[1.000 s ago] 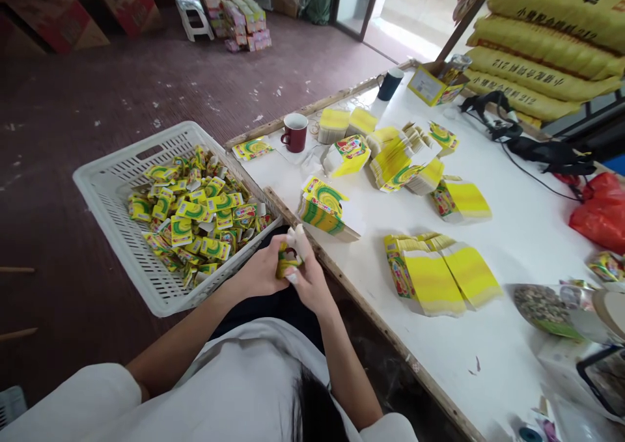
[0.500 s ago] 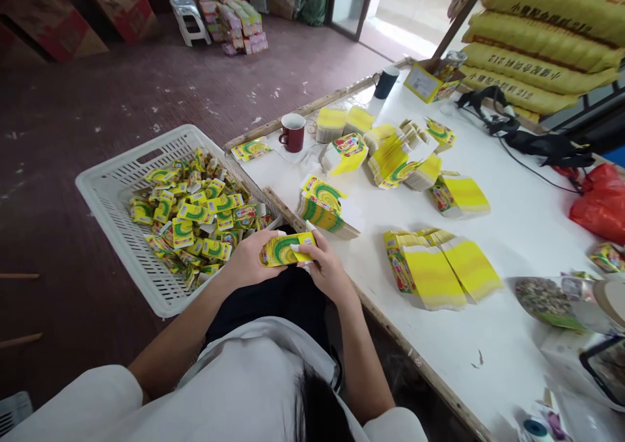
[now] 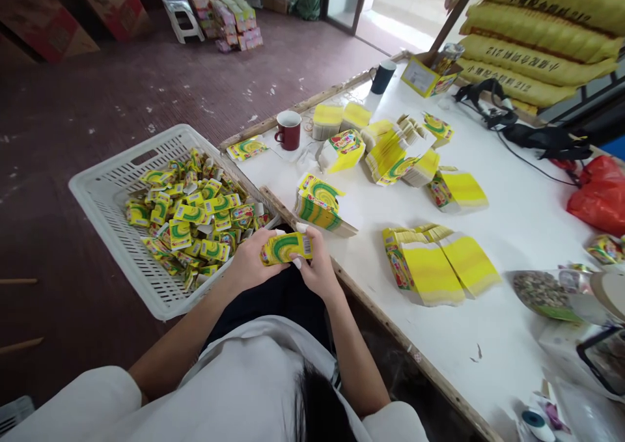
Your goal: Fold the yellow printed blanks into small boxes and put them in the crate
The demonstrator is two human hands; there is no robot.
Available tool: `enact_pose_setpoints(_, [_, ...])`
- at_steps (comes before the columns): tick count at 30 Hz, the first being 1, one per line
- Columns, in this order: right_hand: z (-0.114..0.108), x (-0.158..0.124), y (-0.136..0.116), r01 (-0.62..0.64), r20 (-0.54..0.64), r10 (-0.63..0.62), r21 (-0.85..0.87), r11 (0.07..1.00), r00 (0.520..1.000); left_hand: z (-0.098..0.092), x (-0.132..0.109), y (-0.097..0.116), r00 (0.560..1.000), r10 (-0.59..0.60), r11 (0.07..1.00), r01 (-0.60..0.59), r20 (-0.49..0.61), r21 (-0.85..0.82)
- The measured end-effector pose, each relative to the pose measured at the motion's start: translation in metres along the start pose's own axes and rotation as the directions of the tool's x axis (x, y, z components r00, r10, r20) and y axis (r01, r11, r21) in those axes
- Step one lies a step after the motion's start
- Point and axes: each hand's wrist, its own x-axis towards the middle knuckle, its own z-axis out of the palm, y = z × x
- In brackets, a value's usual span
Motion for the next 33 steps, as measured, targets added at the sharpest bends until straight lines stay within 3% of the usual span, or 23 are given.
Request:
enact_pose_setpoints(4, [0.003, 0.009, 0.001, 0.058, -0.049, -0.061, -0.06, 0.997, 0.997, -0.007, 0.0, -0.01, 0.993, -0.049, 0.999, 0.049, -0.112, -0.001])
enact_pose_setpoints(6, [-0.008, 0.023, -0.001, 0.065, -0.144, -0.084, -0.133, 0.989, 0.986, -0.019, 0.0, -0.022, 0.954, -0.119, 0.992, 0.127, -0.276, 0.013])
enact_pose_setpoints(7, [-0.016, 0.032, -0.002, 0.049, -0.229, -0.098, -0.212, 0.976, 0.968, -0.027, -0.001, -0.031, 0.906, -0.154, 0.982, 0.184, -0.394, 0.037])
enact_pose_setpoints(9, [-0.035, 0.053, -0.001, -0.048, -0.386, -0.126, -0.411, 0.91, 0.914, -0.041, -0.002, -0.049, 0.768, -0.175, 0.943, 0.311, -0.616, 0.119])
enact_pose_setpoints(11, [-0.051, 0.072, 0.005, -0.153, -0.429, -0.135, -0.57, 0.807, 0.893, -0.05, -0.004, -0.064, 0.706, -0.17, 0.89, 0.409, -0.688, 0.2])
enact_pose_setpoints(12, [-0.056, 0.08, 0.009, -0.189, -0.421, -0.124, -0.627, 0.756, 0.899, -0.052, -0.005, -0.069, 0.711, -0.174, 0.879, 0.424, -0.682, 0.217])
enact_pose_setpoints(14, [-0.06, 0.092, 0.018, -0.223, -0.386, -0.097, -0.7, 0.678, 0.918, -0.047, -0.008, -0.074, 0.764, -0.197, 0.897, 0.393, -0.614, 0.202])
enact_pose_setpoints(18, [-0.06, 0.099, 0.024, -0.234, -0.376, -0.092, -0.732, 0.639, 0.922, -0.019, -0.013, -0.064, 0.873, -0.291, 0.948, 0.317, -0.392, 0.001])
enact_pose_setpoints(22, [-0.055, 0.093, 0.005, -0.229, -0.403, -0.072, -0.647, 0.727, 0.912, 0.012, -0.012, -0.049, 0.918, -0.358, 0.905, 0.295, -0.173, -0.308])
enact_pose_setpoints(26, [-0.034, 0.066, -0.019, -0.199, -0.407, 0.011, -0.423, 0.884, 0.913, 0.032, -0.003, -0.03, 0.952, -0.303, 0.687, 0.255, 0.051, -0.681])
enact_pose_setpoints(29, [-0.002, 0.035, -0.026, -0.117, -0.142, 0.093, -0.17, 0.978, 0.986, 0.037, 0.007, -0.011, 0.946, -0.321, 0.529, 0.217, 0.043, -0.82])
enact_pose_setpoints(31, [0.022, 0.016, -0.026, -0.131, 0.056, 0.126, 0.09, 0.987, 0.99, 0.036, 0.013, 0.0, 0.926, -0.377, 0.518, 0.216, 0.006, -0.828])
enact_pose_setpoints(33, [0.04, 0.003, -0.024, -0.154, 0.077, 0.138, 0.264, 0.952, 0.987, 0.034, 0.016, 0.005, 0.894, -0.442, 0.547, 0.204, -0.072, -0.812])
